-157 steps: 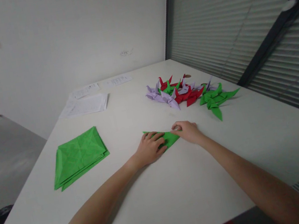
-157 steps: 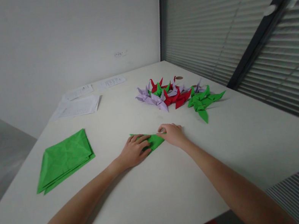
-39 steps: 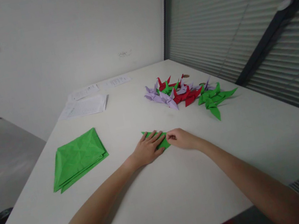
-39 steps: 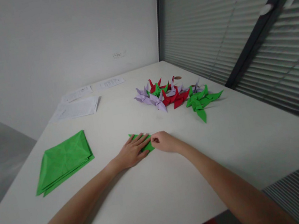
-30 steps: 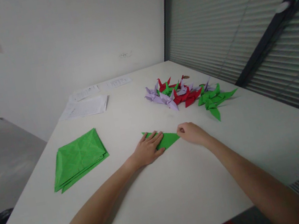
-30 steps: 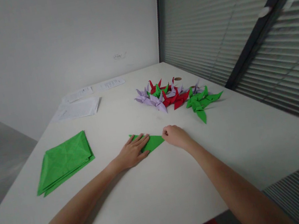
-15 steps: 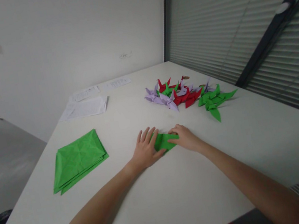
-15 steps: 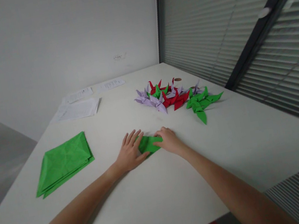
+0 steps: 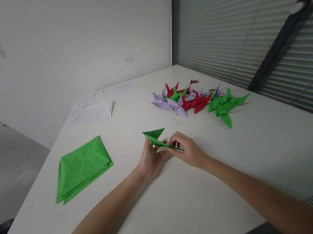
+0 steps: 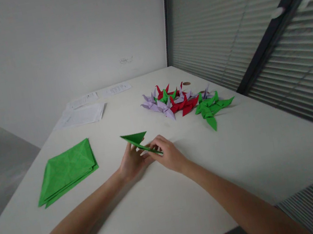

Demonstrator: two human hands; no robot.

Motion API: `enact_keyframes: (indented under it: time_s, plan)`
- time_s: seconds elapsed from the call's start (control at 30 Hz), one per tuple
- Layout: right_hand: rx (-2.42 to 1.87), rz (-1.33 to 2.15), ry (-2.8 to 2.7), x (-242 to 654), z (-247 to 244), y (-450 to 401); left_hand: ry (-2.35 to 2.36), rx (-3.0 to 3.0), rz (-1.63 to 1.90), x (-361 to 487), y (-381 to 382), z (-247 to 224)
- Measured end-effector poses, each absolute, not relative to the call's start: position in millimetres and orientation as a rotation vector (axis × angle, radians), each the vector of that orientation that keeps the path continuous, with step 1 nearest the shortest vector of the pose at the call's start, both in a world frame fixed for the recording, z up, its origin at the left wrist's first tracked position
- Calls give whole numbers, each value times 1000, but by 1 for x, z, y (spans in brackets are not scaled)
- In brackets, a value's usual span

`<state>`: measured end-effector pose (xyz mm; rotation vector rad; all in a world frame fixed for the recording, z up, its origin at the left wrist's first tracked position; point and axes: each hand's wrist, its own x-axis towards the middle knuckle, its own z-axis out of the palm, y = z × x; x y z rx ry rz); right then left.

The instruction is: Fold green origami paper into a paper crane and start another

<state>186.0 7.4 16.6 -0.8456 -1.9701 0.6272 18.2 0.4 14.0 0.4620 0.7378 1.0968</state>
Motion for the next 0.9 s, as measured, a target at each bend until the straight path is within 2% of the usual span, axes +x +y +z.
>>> enact_keyframes:
  time_s: [0.23,0.5,0.9]
  plan:
    - [-726,719,-2169,183,16,-2,715,368,1100,10,0,16]
    - [-706,729,-2124,191,18,6,700,351,1084,7,4,14]
    - [-861,463,-2044,191,21,5,736,371,1042,13,2,12]
